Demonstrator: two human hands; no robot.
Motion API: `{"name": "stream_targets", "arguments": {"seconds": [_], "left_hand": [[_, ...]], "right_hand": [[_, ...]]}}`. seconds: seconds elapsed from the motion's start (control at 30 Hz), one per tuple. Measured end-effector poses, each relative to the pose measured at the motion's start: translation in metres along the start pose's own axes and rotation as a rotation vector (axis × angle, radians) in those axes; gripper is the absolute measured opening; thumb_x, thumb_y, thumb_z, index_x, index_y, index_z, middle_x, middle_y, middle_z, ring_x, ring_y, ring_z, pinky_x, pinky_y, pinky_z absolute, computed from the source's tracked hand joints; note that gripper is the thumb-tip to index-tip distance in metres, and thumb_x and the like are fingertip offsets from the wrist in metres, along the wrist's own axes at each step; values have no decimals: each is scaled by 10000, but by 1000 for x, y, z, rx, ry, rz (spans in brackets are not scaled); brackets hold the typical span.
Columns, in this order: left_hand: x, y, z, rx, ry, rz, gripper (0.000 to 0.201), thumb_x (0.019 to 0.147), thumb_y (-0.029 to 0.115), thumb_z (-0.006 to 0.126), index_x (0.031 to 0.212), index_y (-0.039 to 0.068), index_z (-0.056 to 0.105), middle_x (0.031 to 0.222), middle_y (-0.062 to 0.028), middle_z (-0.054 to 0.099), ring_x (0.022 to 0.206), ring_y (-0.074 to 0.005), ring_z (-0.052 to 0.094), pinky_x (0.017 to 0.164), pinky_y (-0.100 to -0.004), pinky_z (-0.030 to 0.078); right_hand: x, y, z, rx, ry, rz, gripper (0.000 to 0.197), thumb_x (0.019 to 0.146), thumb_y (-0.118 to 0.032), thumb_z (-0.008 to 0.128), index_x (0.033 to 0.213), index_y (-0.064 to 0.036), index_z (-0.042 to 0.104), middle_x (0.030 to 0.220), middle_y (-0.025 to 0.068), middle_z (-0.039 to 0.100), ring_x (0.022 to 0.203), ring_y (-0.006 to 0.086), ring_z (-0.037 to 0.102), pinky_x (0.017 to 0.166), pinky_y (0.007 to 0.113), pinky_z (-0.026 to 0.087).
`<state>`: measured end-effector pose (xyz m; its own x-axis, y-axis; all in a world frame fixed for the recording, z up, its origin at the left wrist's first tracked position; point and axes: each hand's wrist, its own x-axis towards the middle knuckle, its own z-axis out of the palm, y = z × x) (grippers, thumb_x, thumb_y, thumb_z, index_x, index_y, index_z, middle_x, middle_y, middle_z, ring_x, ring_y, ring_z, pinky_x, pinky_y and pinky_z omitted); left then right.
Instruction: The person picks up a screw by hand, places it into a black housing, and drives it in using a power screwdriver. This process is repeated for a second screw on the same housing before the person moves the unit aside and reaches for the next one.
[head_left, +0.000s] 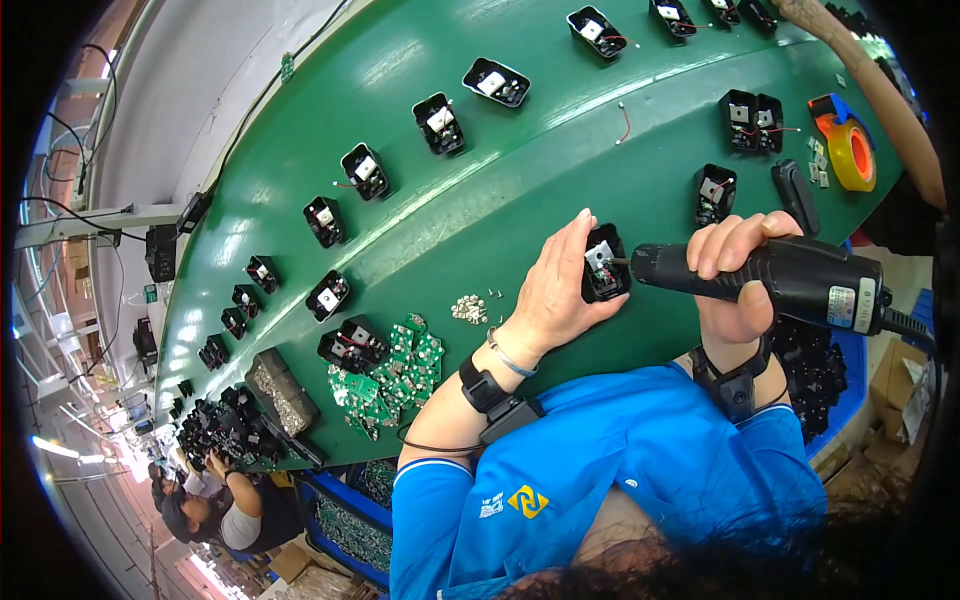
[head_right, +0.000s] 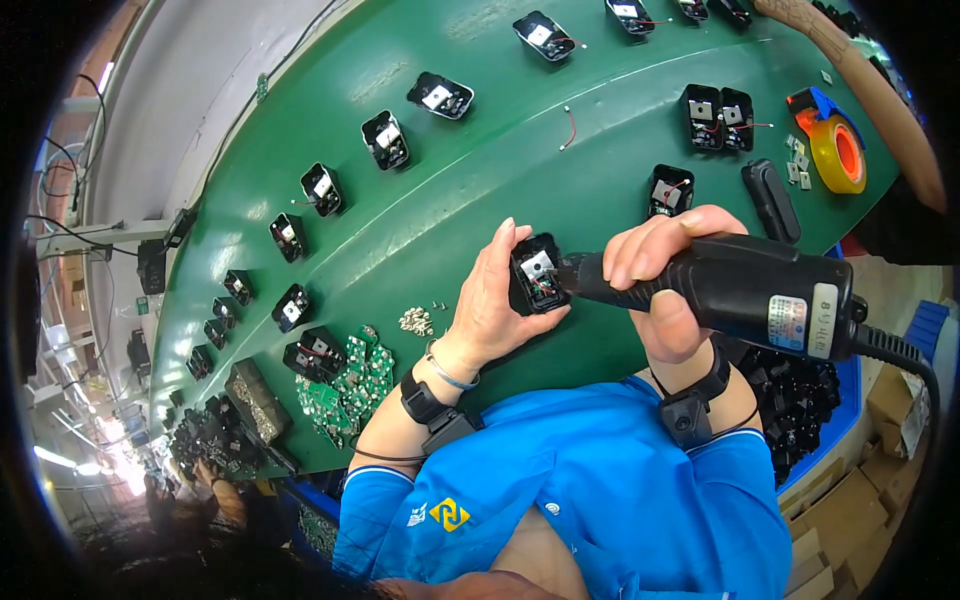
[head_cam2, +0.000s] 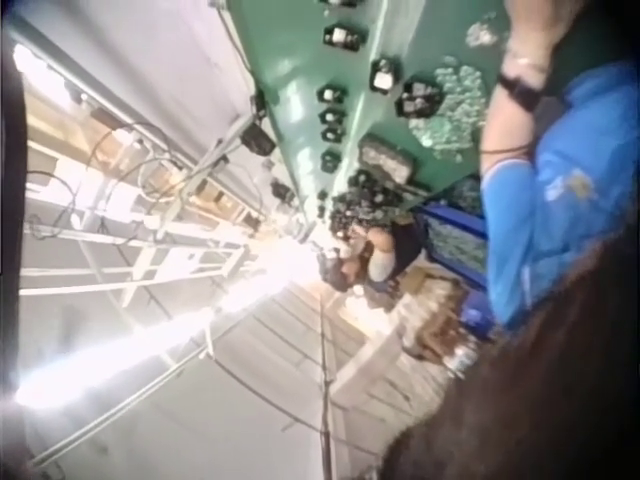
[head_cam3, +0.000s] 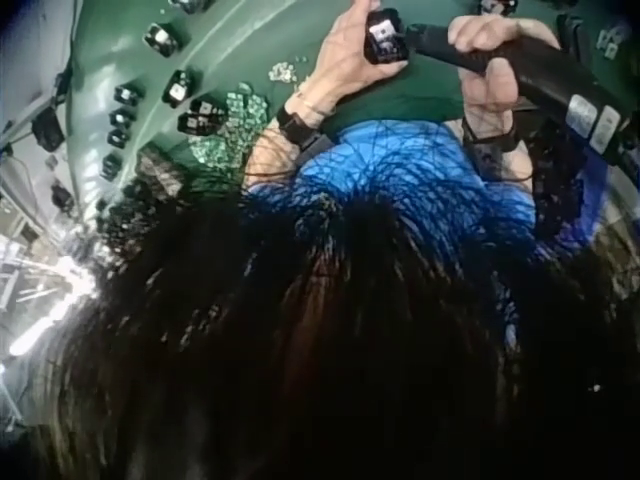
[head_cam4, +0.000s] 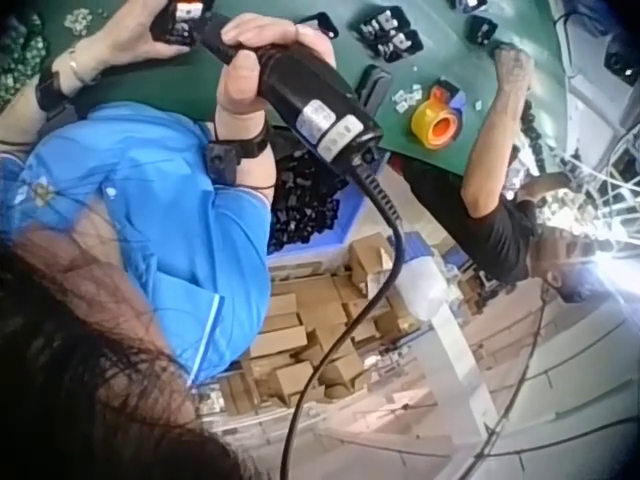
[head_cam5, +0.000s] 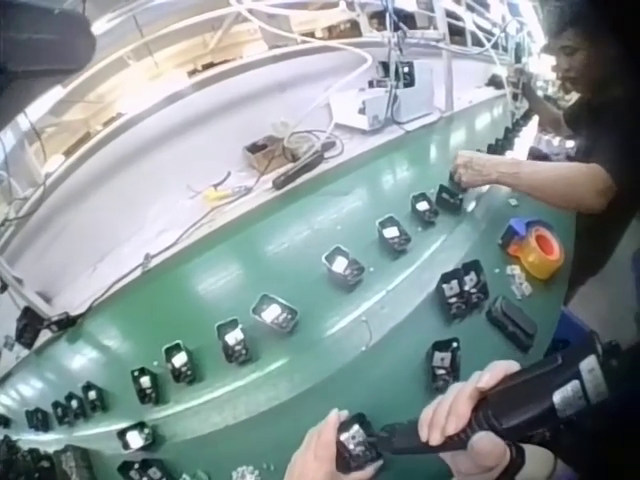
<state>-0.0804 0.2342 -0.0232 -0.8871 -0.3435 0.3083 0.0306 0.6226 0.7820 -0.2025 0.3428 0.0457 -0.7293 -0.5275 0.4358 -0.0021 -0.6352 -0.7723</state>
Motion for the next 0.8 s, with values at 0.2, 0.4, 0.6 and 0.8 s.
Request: {"name": "stream_targets", "arguments": {"seconds": [0.2, 0.4, 0.6, 0.8], "left_hand": [[1, -2, 5, 53, 23, 57, 992, 446, 92, 777, 1240, -1, 190, 1071, -173, 460, 946, -317, 483, 801, -363, 415], [-2, -4, 11, -3, 54, 45, 922, 469, 82, 751, 1230, 4, 235, 1054, -186, 443, 946, -338, 466, 807, -379, 407], [-1, -1, 12, -25, 70, 41, 915, 463, 83, 754, 1223, 4, 251, 1055, -183, 441, 944, -336, 466, 801, -376, 410], [-1, -2, 13, 8, 81, 69, 897, 456, 83, 753, 1211, 2, 276, 1053, -176, 440, 940, -334, 465, 803, -375, 410]], "right_hand": [[1, 1, -3, -10, -10, 16, 437, 714, -258, 594, 1045, -79, 370, 712, 22, 438, 584, 129, 445, 525, 259, 381], [0, 3, -4, -4, -8, 20, 442, 711, -256, 598, 1045, -81, 367, 706, 21, 438, 579, 132, 449, 521, 258, 382], [0, 2, -3, -32, -38, 12, 458, 706, -272, 615, 1045, -90, 367, 700, 18, 440, 574, 131, 457, 516, 257, 387], [0, 2, -4, -62, -64, 11, 462, 705, -275, 620, 1043, -95, 361, 700, 16, 443, 572, 130, 462, 520, 260, 397]]}}
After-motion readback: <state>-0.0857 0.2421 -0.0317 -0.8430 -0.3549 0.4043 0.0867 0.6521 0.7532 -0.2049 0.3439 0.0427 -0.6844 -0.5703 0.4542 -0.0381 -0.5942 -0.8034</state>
